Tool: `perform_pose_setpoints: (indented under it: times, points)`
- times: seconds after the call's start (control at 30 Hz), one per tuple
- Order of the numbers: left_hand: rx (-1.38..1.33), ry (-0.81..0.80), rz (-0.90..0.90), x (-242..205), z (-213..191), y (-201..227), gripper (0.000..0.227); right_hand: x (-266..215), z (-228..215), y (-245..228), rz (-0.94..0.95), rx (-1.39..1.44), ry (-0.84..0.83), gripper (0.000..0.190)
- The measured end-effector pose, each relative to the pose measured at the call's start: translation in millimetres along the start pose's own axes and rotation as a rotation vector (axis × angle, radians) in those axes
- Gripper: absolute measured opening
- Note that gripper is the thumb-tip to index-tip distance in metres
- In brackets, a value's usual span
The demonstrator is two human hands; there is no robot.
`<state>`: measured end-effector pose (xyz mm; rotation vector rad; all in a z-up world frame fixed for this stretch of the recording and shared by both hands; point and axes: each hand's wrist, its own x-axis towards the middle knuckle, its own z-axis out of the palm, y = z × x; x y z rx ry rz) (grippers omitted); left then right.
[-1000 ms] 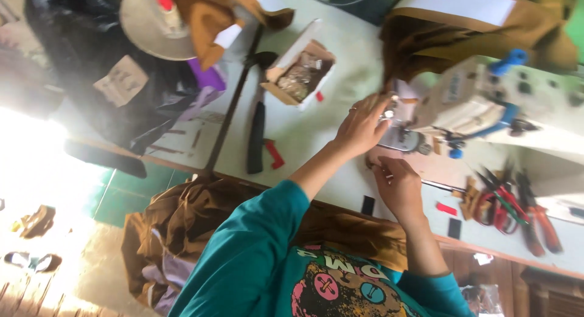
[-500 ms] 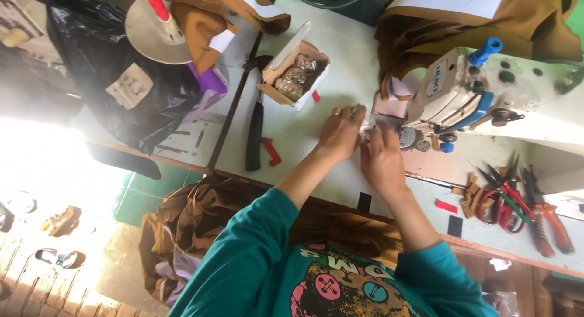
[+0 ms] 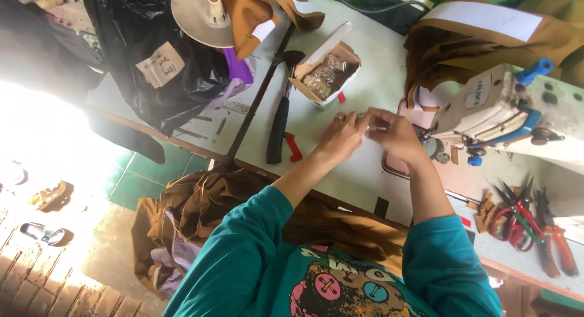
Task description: Picking up small metal studs from a workstation table and placing them into a small cardboard box.
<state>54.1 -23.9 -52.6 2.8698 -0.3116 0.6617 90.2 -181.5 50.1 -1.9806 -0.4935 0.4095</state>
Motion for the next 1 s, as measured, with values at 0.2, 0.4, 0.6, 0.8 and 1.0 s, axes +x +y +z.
perform_pose_setpoints:
  times: [0.2, 0.4, 0.6, 0.8, 1.0]
  points:
    - [0.334, 0.464, -0.131, 70.6, -80.1, -40.0, 0.035, 53.9, 12.6, -61.2, -0.349, 0.188, 0.131, 0.025]
    - [0.451, 0.463, -0.262, 100.5, -12.9, -86.1, 0.007, 137.5, 47.4, 0.6, -0.627, -0.293, 0.280, 0.020]
    - [0.199, 0.282, -0.224, 89.4, 3.5, -91.7, 0.017, 138.6, 36.5, 30.1, -0.705, -0.907, 0.557, 0.005]
    - [-0.213, -0.364, -0.153, 96.8, -36.3, -96.0, 0.055, 115.6, 16.3, 36.0, -0.737, -0.506, 0.269, 0.048]
    - [-0.212, -0.422, -0.262, 89.2, -97.1, -58.6, 0.070, 92.5, 33.6, 21.5, -0.706, -0.683, 0.345, 0.052]
